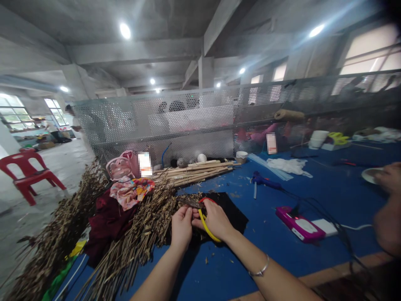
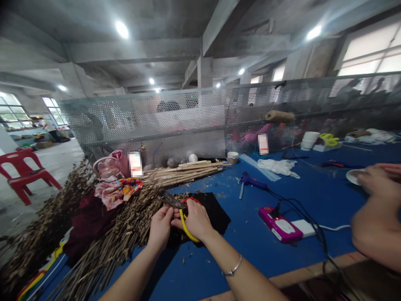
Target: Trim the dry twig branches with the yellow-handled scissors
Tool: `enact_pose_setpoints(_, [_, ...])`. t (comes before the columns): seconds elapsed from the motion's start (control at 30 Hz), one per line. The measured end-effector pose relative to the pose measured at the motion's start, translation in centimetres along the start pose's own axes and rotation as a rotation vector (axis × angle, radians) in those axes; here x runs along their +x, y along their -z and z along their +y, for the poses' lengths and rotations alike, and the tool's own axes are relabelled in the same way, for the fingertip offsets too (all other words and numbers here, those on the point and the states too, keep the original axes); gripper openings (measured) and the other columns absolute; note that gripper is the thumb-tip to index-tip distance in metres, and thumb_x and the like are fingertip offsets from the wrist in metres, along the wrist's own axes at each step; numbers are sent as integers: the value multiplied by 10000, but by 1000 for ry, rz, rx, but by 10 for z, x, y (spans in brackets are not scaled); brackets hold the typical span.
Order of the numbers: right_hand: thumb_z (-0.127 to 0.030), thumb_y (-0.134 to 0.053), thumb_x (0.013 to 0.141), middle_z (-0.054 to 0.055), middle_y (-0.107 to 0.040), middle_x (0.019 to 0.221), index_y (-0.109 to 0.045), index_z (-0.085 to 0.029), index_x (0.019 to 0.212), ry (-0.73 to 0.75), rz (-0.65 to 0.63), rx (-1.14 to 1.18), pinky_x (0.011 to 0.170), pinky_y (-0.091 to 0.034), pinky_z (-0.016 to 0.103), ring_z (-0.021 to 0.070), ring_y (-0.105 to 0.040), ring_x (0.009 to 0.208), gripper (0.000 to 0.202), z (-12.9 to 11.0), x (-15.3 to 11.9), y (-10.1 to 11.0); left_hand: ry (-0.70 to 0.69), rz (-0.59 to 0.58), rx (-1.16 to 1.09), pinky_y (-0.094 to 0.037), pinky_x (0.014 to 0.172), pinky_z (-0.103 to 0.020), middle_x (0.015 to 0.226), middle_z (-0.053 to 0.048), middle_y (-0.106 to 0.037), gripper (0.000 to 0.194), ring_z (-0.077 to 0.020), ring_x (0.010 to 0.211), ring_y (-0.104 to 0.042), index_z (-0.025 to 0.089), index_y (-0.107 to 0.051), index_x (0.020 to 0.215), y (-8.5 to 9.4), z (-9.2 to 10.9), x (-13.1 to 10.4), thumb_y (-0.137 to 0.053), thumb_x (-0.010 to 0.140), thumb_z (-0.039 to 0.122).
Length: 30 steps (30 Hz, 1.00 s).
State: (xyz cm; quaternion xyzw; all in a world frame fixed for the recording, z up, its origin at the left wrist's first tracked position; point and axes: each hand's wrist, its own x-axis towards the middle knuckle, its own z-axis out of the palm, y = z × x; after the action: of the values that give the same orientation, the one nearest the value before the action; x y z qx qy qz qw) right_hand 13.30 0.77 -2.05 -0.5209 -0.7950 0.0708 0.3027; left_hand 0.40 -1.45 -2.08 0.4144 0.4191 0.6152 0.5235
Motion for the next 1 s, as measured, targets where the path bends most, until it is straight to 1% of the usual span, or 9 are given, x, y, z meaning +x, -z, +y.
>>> enact_pose_setpoints(0.1, [-569,-607,623,60,-581,847,-459,-180,897,-4,-6,15,662,-369,277,203,-564,800,497,-1,0,1,-19,-16,30,-447,601,-227,709,-57,-644,205,-126,615,-569,114,-616,760,-1,2,-1,-558,721,306])
enact_pose_setpoints(0.17, [-563,-603,633,54,-594,842,-456,-185,912,-22,-32,34,645,-366,264,198,-576,790,492,-2,0,2,-27,-17,66,-447,604,-225,709,-58,-645,208,-129,624,-571,114,-625,768,-1,3,-1,-553,726,304])
enact_pose_setpoints(0.27, [-568,-593,642,40,-615,812,-451,-196,936,-74,-73,34,593,-349,245,192,-596,750,494,-3,-1,4,-45,6,124,-449,602,-221,698,-55,-641,219,-135,640,-574,117,-634,773,0,4,-1,-551,727,313])
enact_pose_setpoints(0.4, [-603,-586,624,27,-626,756,-458,-210,897,-120,-110,-29,538,-309,235,201,-608,708,496,-3,-1,3,-45,40,165,-452,588,-217,681,-49,-635,228,-135,630,-572,121,-641,778,0,5,0,-554,721,325])
enact_pose_setpoints(0.57, [-636,-565,619,39,-629,746,-471,-205,905,-141,-137,-80,534,-295,233,201,-611,703,526,-2,-1,3,-34,69,174,-455,555,-209,674,-49,-631,225,-129,604,-570,119,-639,772,2,4,1,-564,710,323])
enact_pose_setpoints(0.8, [-652,-549,622,50,-635,783,-492,-208,891,-169,-165,-91,538,-312,236,206,-616,718,522,1,0,1,-17,64,148,-469,554,-227,689,-59,-628,291,-130,594,-579,109,-636,849,6,-5,5,-560,720,359])
enact_pose_setpoints(1.0, [-660,-543,625,44,-636,745,-498,-215,879,-164,-137,-117,531,-319,249,226,-618,705,514,3,2,-1,-24,60,117,-471,571,-232,690,-56,-633,293,-131,596,-586,118,-635,858,8,-10,7,-579,711,365])
